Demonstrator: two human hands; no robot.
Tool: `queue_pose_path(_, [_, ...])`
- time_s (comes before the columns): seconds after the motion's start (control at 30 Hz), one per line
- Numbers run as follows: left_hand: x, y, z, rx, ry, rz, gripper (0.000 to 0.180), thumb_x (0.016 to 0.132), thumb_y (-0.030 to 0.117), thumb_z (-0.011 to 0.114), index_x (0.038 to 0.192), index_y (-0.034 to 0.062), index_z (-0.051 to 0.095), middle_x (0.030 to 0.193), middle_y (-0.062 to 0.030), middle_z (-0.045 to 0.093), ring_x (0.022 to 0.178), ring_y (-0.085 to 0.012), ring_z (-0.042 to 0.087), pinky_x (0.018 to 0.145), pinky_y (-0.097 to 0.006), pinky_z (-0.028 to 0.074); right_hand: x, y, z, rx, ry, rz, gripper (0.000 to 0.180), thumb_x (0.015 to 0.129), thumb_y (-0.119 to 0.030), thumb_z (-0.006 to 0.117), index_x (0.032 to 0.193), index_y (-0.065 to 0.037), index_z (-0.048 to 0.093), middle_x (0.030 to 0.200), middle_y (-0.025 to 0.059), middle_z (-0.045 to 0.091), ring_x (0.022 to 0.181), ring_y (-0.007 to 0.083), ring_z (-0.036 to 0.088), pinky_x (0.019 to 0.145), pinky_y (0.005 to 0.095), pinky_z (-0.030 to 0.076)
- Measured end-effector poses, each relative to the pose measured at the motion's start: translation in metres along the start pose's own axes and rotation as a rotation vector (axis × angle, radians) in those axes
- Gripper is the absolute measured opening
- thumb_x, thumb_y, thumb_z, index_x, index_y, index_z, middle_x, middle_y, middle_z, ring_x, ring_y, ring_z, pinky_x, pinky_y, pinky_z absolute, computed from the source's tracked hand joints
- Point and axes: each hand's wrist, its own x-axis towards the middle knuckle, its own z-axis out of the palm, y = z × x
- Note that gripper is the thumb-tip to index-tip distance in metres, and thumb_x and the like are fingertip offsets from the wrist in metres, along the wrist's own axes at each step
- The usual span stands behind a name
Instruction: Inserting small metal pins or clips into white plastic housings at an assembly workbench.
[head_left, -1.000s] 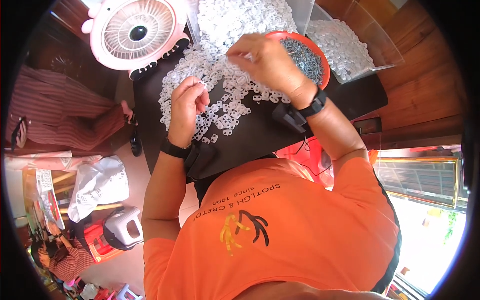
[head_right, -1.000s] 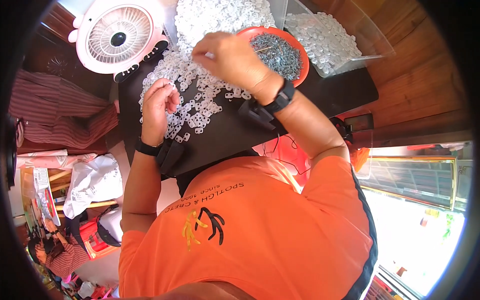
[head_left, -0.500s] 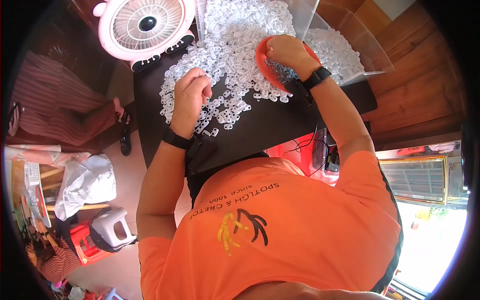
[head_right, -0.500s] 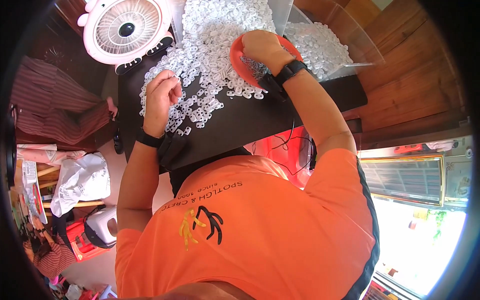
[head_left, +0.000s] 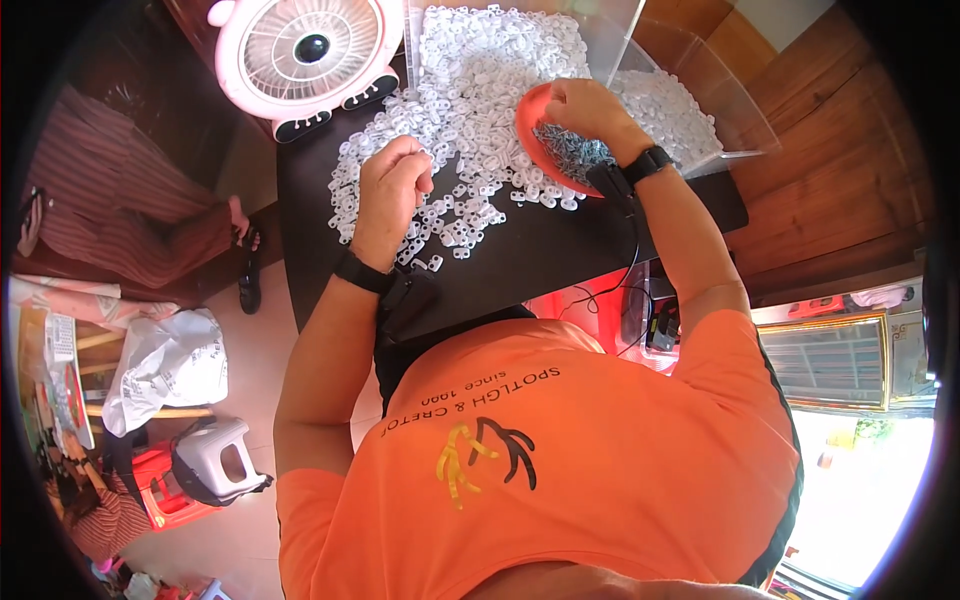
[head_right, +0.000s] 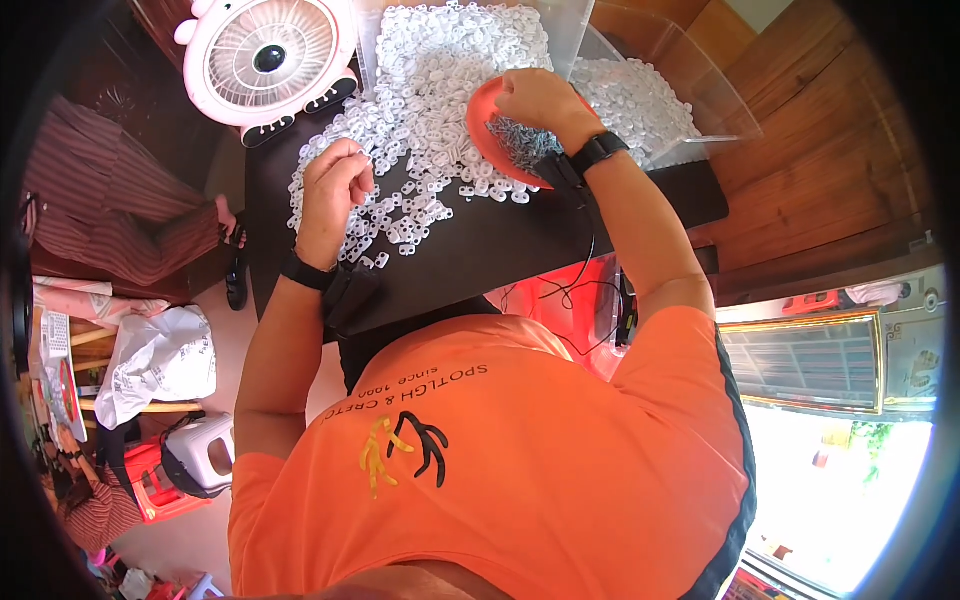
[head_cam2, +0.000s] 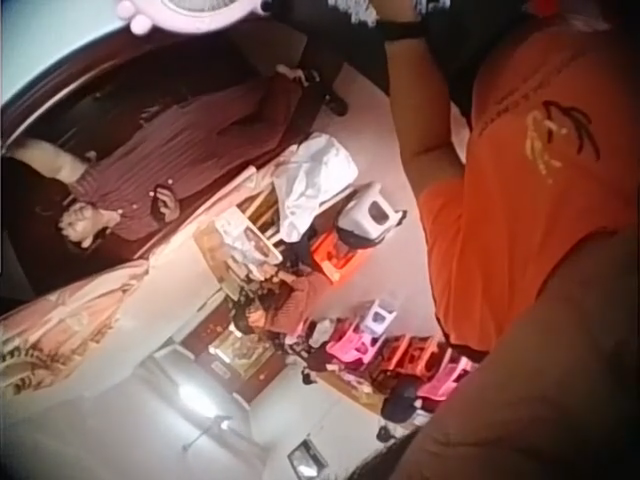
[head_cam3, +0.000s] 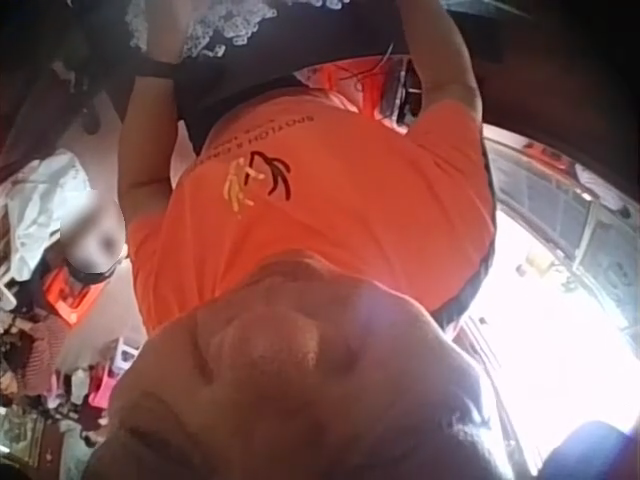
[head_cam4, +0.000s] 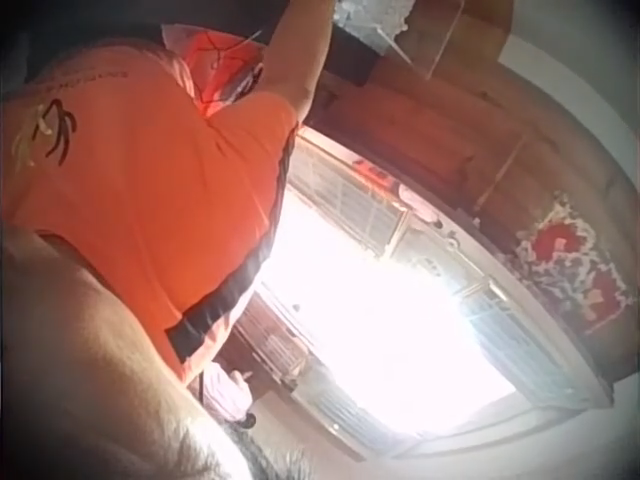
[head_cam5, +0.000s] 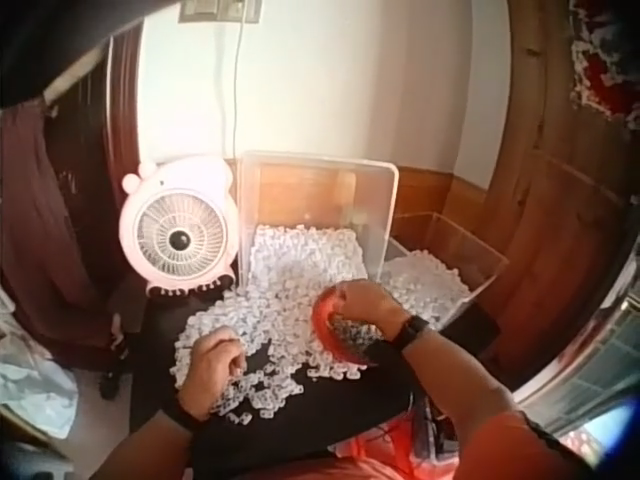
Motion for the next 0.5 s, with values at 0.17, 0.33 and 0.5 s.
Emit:
queue_pose_path(0.17, [-0.001,0.001,0.0,-0.014,-0.007,0.003,0.016,0.082,0.013,0.05,0.07,0.0027,0.054,0.057,-0.0025,0.051,0.047,-0.007,0.041,0.044,-0.022,0.031,-0.011,-0.001,0.007,-0.017,0.034,-0.032,0.027,0.076,-0.031,0.055,0.083,-0.005,0.061,0.08,0.0169,0.064,0.077,0.036,0.06,0.069,0.043,0.047])
queue_pose_path(0.33, [0.0,-0.002,-0.001,-0.005,0.003,0.014,0.016,0.082,0.013,0.05,0.07,0.0025,0.054,0.057,-0.0024,0.051,0.047,-0.007,0.042,0.044,-0.022,0.032,-0.014,-0.004,0.003,0.03,0.048,-0.053,0.028,0.079,-0.032,0.053,0.076,-0.005,0.061,0.076,0.0173,0.063,0.076,0.0365,0.059,0.068,0.0439,0.047])
queue_pose_path(0.5, [0.0,-0.002,-0.001,0.009,-0.009,0.016,0.016,0.082,0.013,0.051,0.07,0.0026,0.055,0.058,-0.0025,0.051,0.048,-0.0069,0.043,0.044,-0.022,0.032,-0.017,-0.001,0.003,-0.105,0.157,-0.104,0.028,0.08,-0.031,0.053,0.074,-0.005,0.062,0.075,0.016,0.063,0.075,0.0374,0.059,0.065,0.0445,0.048])
